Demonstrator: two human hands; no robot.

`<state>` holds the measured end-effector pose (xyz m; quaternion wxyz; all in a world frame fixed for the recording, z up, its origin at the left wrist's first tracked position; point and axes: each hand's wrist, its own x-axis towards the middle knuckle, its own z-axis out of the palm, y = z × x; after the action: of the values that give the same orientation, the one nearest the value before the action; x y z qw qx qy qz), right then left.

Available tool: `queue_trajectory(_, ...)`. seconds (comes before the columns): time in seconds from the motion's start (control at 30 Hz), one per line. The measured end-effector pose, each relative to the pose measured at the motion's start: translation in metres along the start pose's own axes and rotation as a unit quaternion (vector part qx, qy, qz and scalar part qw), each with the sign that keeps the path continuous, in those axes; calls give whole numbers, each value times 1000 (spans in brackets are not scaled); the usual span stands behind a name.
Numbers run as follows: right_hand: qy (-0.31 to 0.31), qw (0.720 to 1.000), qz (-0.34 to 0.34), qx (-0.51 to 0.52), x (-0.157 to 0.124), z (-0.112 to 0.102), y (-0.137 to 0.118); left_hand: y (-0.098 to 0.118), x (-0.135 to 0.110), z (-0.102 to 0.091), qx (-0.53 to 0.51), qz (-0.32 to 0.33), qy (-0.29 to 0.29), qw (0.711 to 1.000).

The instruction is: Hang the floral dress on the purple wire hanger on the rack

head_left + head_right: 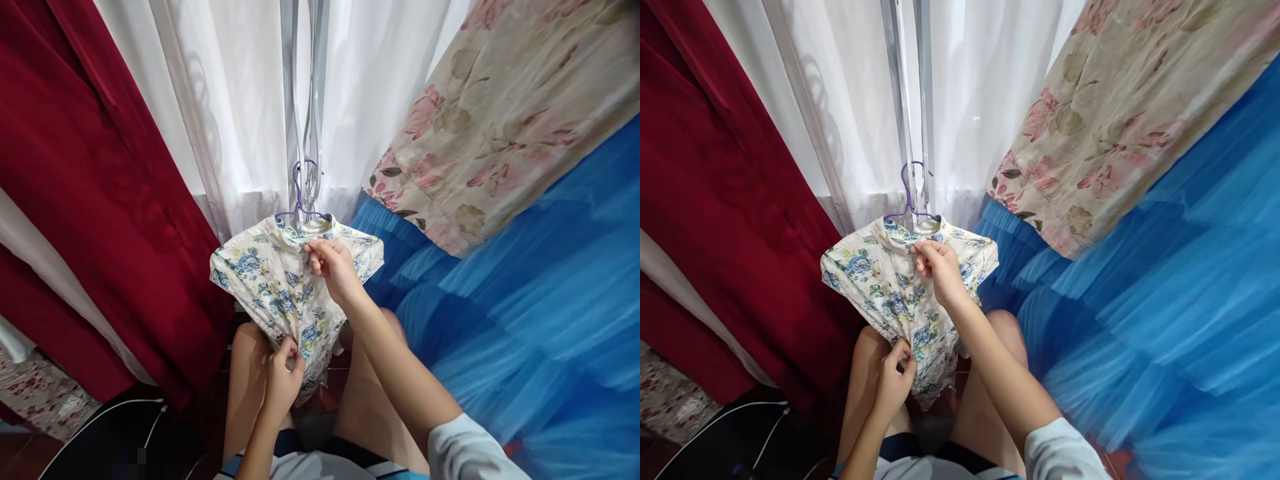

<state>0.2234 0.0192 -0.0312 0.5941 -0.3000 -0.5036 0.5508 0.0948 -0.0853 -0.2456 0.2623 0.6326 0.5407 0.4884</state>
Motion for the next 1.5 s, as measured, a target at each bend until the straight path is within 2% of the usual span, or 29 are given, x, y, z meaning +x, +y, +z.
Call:
queue_trajectory(0.33, -49, 998, 24, -9, -5, -23, 15, 13, 6, 25, 7, -8, -45, 999)
queue_trajectory(0.5, -70, 997, 27, -5, -11, -29, 22, 18, 3, 20, 18, -13, -54, 998)
queue_trajectory(0.6, -73, 997, 29, -17, -15, -30, 22, 29, 13, 11, 18, 20, -67, 997)
queue_trajectory(0.67, -70, 997, 21, -22, -18, -29, 20, 42, 30, 0, 10, 55, -33, 998)
queue_trajectory(0.73, -66, 998, 5, -23, -20, -28, 16, 62, 55, -14, 8, 97, 35, 995)
queue_trajectory(0.83, -66, 997, -24, -33, -23, -25, 6, 100, 100, -41, 24, 203, 119, 972)
queue_trajectory(0.97, -76, 995, -49, -51, -23, -18, -7, 144, 145, -66, 87, 313, 98, 941)
queue_trajectory(1.03, -69, 995, -59, -49, -19, -14, -7, 158, 152, -69, 108, 343, 102, 928)
queue_trajectory(1.13, -35, 996, -75, -31, -13, -9, 2, 174, 151, -69, 106, 363, 137, 916)
queue_trajectory(1.23, 0, 997, -72, -23, -11, -9, 18, 185, 151, -79, 81, 341, 191, 917)
queue_trajectory(1.33, 4, 997, -51, -49, -19, -16, 33, 177, 165, -105, 20, 277, 282, 919)
queue_trajectory(1.43, -5, 996, -32, -77, -33, -24, 43, 144, 189, -138, -132, 193, 351, 907)
queue_trajectory(1.5, -10, 996, -21, -91, -42, -27, 48, 112, 203, -152, -293, 93, 374, 875)
